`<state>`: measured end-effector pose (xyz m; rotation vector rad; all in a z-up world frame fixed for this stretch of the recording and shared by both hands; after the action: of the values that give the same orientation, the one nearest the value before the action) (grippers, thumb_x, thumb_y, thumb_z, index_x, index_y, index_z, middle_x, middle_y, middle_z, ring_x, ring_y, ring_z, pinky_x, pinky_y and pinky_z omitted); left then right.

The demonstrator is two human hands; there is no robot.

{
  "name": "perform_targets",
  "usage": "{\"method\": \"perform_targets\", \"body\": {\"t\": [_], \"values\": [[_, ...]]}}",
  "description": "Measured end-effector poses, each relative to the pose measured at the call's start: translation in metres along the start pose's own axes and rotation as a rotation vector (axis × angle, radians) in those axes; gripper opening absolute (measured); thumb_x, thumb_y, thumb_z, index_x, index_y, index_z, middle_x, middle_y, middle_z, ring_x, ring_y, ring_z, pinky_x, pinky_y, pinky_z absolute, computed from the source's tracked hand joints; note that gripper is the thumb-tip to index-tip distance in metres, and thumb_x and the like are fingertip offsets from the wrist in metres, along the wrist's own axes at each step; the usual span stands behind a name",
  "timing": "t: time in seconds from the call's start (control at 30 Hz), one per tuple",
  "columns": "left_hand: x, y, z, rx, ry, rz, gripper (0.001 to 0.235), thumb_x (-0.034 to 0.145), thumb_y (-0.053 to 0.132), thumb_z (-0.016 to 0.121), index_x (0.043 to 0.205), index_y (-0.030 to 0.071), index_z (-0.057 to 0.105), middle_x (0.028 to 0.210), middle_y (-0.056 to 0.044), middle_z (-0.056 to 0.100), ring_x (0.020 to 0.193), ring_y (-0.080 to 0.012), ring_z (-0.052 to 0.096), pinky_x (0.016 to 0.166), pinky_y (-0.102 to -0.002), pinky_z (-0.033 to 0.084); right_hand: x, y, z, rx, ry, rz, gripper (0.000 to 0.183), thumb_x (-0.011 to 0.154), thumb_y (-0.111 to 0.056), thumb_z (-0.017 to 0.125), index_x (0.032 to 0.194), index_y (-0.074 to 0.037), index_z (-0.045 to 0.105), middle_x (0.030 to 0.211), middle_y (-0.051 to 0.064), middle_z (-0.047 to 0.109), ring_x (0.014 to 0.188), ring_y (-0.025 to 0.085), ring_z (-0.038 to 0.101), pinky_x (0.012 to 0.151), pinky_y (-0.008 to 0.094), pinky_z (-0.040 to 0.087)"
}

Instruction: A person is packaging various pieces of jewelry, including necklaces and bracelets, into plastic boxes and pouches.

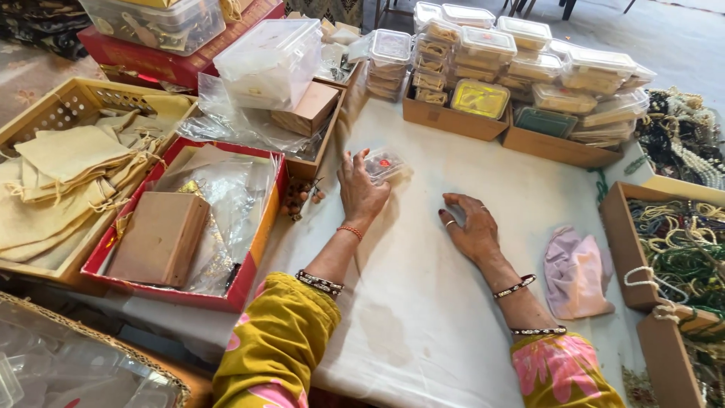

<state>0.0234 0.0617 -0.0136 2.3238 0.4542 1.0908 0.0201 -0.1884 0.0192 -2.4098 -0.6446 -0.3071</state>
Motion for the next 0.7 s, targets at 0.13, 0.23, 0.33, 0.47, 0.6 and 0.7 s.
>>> {"method": "perform_targets", "body": {"t": [0.13,0.23,0.33,0.47,0.6,0.7], "values": [[-0.001,0.018,-0.015,-0.071,-0.266,-0.069,0.078,0.075,0.031,0.086,0.142,0.015,0.051,0.133,-0.009,0.058,0.121,-0.027,0.058,0.108,-0.04,0.051,-0.003,-0.009,-0.003,-0.052,-0.028,-0.003,0.033,0.092,-0.028,0.069,0.122,-0.016,0.069,0.128,0.005,0.068,0.124,0.026,0.059,0.107,0.04,0.044],[0.01,0.022,-0.02,0.043,-0.272,-0.072,0.079,0.074,0.042,0.085,0.14,0.014,0.05,0.133,-0.01,0.059,0.12,-0.0279,0.058,0.101,-0.044,0.05,-0.006,-0.015,-0.004,-0.094,-0.034,-0.089,0.03,0.09,-0.027,0.068,0.118,-0.016,0.071,0.129,0.005,0.067,0.124,0.028,0.059,0.107,0.041,0.045],[0.027,0.007,0.001,0.164,-0.262,-0.077,0.071,0.082,0.051,0.077,0.136,0.011,0.055,0.138,-0.014,0.058,0.126,-0.0292,0.056,0.099,-0.045,0.051,-0.006,-0.018,-0.004,-0.13,-0.068,-0.103,0.028,0.09,-0.026,0.068,0.115,-0.016,0.073,0.132,0.004,0.066,0.122,0.029,0.059,0.107,0.041,0.044],[0.056,-0.014,0.037,0.19,-0.201,-0.02,0.071,0.089,0.057,0.071,0.141,0.009,0.057,0.148,-0.022,0.05,0.132,-0.0355,0.054,0.108,-0.048,0.047,-0.004,-0.021,-0.008,-0.09,-0.082,-0.041,0.024,0.09,-0.026,0.067,0.112,-0.017,0.074,0.131,0.001,0.067,0.12,0.028,0.06,0.106,0.04,0.045],[0.082,-0.03,0.082,0.051,-0.138,-0.069,0.065,0.089,0.041,0.073,0.145,0.013,0.056,0.163,-0.027,0.036,0.134,-0.0381,0.054,0.113,-0.046,0.047,0.0,-0.015,-0.005,-0.067,-0.081,-0.064,0.022,0.09,-0.024,0.068,0.108,-0.016,0.075,0.128,0.001,0.068,0.12,0.025,0.061,0.105,0.04,0.044],[0.099,-0.019,0.078,0.01,-0.23,-0.132,0.062,0.09,0.038,0.074,0.147,0.019,0.054,0.161,-0.03,0.03,0.136,-0.0404,0.05,0.11,-0.046,0.048,0.001,-0.02,-0.006,-0.07,-0.079,-0.015,0.019,0.09,-0.023,0.068,0.106,-0.016,0.076,0.126,-0.001,0.069,0.119,0.024,0.061,0.105,0.039,0.045]]}}
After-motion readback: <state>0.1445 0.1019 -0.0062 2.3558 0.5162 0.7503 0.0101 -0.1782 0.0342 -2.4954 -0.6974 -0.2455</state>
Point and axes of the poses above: each hand's wrist, its own x-axis towards the middle knuckle, its own z-axis out of the palm, y = z × x, the point moved 1 cm from there along x, towards the middle knuckle
